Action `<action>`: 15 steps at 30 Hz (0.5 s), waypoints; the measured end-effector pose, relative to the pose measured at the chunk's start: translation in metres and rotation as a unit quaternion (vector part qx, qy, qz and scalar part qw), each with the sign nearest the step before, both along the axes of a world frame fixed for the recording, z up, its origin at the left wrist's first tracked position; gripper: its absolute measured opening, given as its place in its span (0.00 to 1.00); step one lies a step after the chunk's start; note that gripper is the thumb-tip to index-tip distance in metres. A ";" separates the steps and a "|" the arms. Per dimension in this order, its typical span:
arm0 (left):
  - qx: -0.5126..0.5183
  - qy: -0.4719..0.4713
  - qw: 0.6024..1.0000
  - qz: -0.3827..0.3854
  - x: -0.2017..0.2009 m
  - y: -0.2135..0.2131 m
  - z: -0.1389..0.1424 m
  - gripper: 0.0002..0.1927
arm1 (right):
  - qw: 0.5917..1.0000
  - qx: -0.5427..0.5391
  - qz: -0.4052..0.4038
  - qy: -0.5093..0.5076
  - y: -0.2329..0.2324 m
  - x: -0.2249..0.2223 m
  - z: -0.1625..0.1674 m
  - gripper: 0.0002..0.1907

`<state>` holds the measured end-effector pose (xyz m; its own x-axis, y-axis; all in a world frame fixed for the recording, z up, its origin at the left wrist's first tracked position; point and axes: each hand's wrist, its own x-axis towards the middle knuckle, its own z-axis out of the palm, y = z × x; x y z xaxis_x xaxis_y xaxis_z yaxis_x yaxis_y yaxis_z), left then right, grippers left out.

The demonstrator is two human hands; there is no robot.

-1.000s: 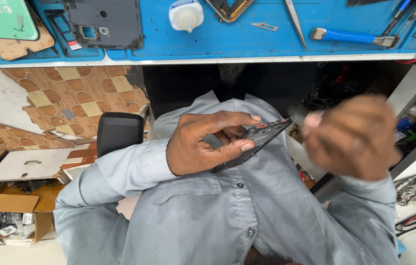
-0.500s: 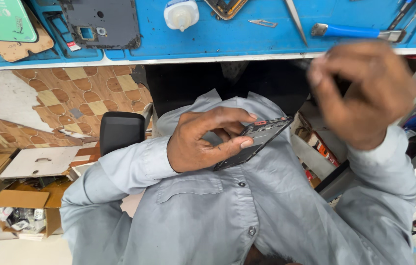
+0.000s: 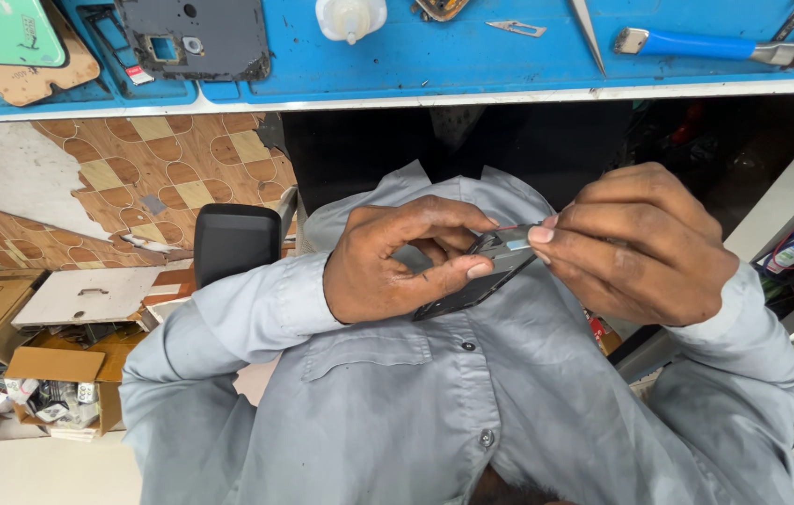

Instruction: The person holds a disassembled phone chassis and applies adhesive from a small bottle to the interior frame using a metal spatula. They spread the adhesive along the edges of the chassis while seated at a repair bench.

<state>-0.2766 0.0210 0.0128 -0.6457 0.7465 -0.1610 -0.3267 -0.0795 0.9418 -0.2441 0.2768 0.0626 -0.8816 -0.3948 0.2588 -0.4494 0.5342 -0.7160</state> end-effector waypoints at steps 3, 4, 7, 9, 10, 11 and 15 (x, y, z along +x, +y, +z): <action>0.001 0.011 1.000 0.003 0.000 0.000 -0.001 0.16 | 1.000 0.006 0.003 -0.004 0.000 0.001 0.000 0.17; 0.000 0.014 1.000 0.003 0.001 0.001 -0.002 0.16 | 1.000 0.005 0.002 -0.003 0.000 0.001 -0.001 0.17; 0.004 0.020 1.000 0.005 0.001 0.000 -0.003 0.16 | 1.000 0.001 0.001 0.002 0.001 0.003 -0.003 0.16; 0.017 0.022 1.000 0.007 0.002 0.001 -0.004 0.16 | 1.000 -0.002 -0.001 0.006 0.001 0.004 -0.004 0.16; 0.014 0.020 1.000 0.006 0.002 0.001 -0.004 0.16 | 1.000 -0.004 -0.002 0.009 0.002 0.005 -0.005 0.16; 0.011 0.017 1.000 0.005 0.002 0.001 -0.004 0.16 | 1.000 -0.007 -0.004 0.012 0.002 0.006 -0.006 0.16; 0.011 0.018 1.000 0.004 0.002 0.000 -0.004 0.16 | 1.000 -0.006 0.002 0.010 0.004 0.009 -0.008 0.15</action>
<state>-0.2749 0.0214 0.0092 -0.6570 0.7442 -0.1205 -0.2914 -0.1033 0.9510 -0.2355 0.2809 0.0545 -0.8741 -0.3955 0.2819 -0.4666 0.5228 -0.7134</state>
